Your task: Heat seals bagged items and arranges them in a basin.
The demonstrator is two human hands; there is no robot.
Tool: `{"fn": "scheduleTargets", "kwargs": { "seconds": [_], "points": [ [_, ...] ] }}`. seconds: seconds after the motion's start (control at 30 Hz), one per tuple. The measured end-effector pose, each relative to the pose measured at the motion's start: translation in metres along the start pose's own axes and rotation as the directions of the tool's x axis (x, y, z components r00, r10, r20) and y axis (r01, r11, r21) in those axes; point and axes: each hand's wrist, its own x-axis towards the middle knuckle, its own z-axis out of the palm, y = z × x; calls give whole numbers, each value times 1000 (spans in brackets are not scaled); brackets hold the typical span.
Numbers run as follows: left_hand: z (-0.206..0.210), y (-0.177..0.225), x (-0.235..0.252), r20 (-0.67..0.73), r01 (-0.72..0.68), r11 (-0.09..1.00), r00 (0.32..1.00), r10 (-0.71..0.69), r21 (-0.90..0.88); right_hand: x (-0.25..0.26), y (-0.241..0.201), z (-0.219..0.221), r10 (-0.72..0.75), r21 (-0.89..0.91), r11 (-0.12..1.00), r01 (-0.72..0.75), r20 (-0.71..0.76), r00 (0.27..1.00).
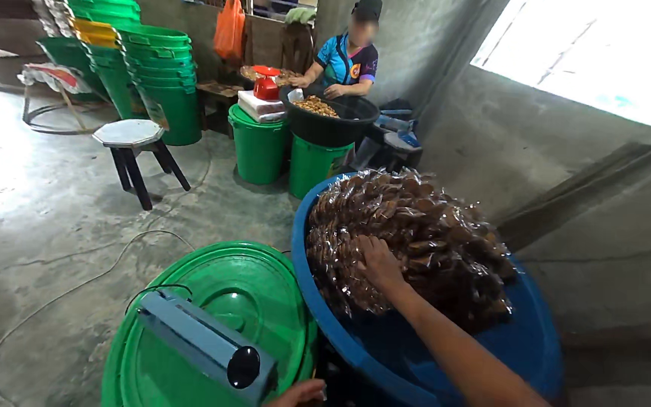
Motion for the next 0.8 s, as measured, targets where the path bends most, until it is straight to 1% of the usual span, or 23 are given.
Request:
{"fn": "scheduleTargets", "kwargs": {
  "seconds": [0.03,0.07,0.1,0.17,0.2,0.23,0.27,0.3,0.33,0.37,0.4,0.43,0.47,0.5,0.53,0.57,0.6,0.63,0.67,0.7,0.73,0.77,0.8],
  "points": [
    [3,3,7,24,0,1000,1000,1,-26,-2,1,4,35,62,997,-34,-11,999],
    [5,6,12,25,4,998,1000,-2,-61,-7,-1,4,64,161,986,-53,-60,996],
    [7,8,14,0,9,993,1000,-9,-120,-15,-7,2,82,281,959,-40,-139,987],
    [13,7,15,-110,20,951,992,-57,-310,-47,-33,-4,72,525,848,70,-244,967],
    [15,4,15,-160,19,914,983,-91,-405,-68,-50,-1,24,601,786,145,-265,964],
    [16,0,17,-210,12,881,969,-126,-473,-91,-67,8,-62,657,719,227,-265,962],
    [18,-4,19,-270,6,861,949,-166,-508,-111,-82,21,-180,706,637,311,-256,950],
    [19,-9,20,-339,-11,852,920,-196,-523,-127,-94,34,-302,751,555,358,-219,928],
    [21,-15,21,-413,-28,851,883,-225,-525,-141,-102,48,-388,786,497,367,-177,904],
    [24,-21,19,-478,-42,859,844,-243,-511,-152,-106,59,-432,828,463,317,-102,896],
    [25,-28,13,-504,-32,883,831,-237,-469,-163,-108,66,-439,877,435,206,7,898],
    [24,-32,5,-506,0,913,832,-226,-408,-169,-112,66,-428,917,397,33,153,891],
    [21,-34,-3,-500,40,937,837,-221,-347,-170,-116,63,-418,919,370,-137,296,859],
    [19,-37,-11,-483,77,950,847,-223,-304,-168,-120,61,-414,894,352,-276,414,811],
    [18,-40,-16,-464,101,952,855,-232,-289,-167,-123,61,-407,859,341,-381,500,764],
    [17,-42,-22,-433,108,938,865,-253,-331,-166,-127,63,-399,833,331,-444,550,734],
    [16,-45,-28,-396,96,897,873,-284,-431,-166,-130,68,-394,820,311,-480,571,720],
    [16,-49,-33,-379,46,818,870,-315,-573,-166,-134,72,-384,814,295,-500,581,718],
    [15,-51,-38,-375,-30,712,865,-333,-701,-164,-137,77,-379,813,287,-507,582,719],
    [14,-53,-43,-389,-111,606,852,-350,-788,-162,-142,80,-380,808,301,-507,589,714],
    [13,-53,-46,-415,-174,535,830,-372,-827,-161,-148,82,-395,802,343,-489,596,699],
    [13,-53,-47,-438,-201,517,810,-390,-832,-159,-153,85,-414,797,417,-436,594,690],
    [13,-52,-47,-461,-196,542,787,-410,-817,-155,-157,87,-430,789,511,-341,578,694]
  ]
}}
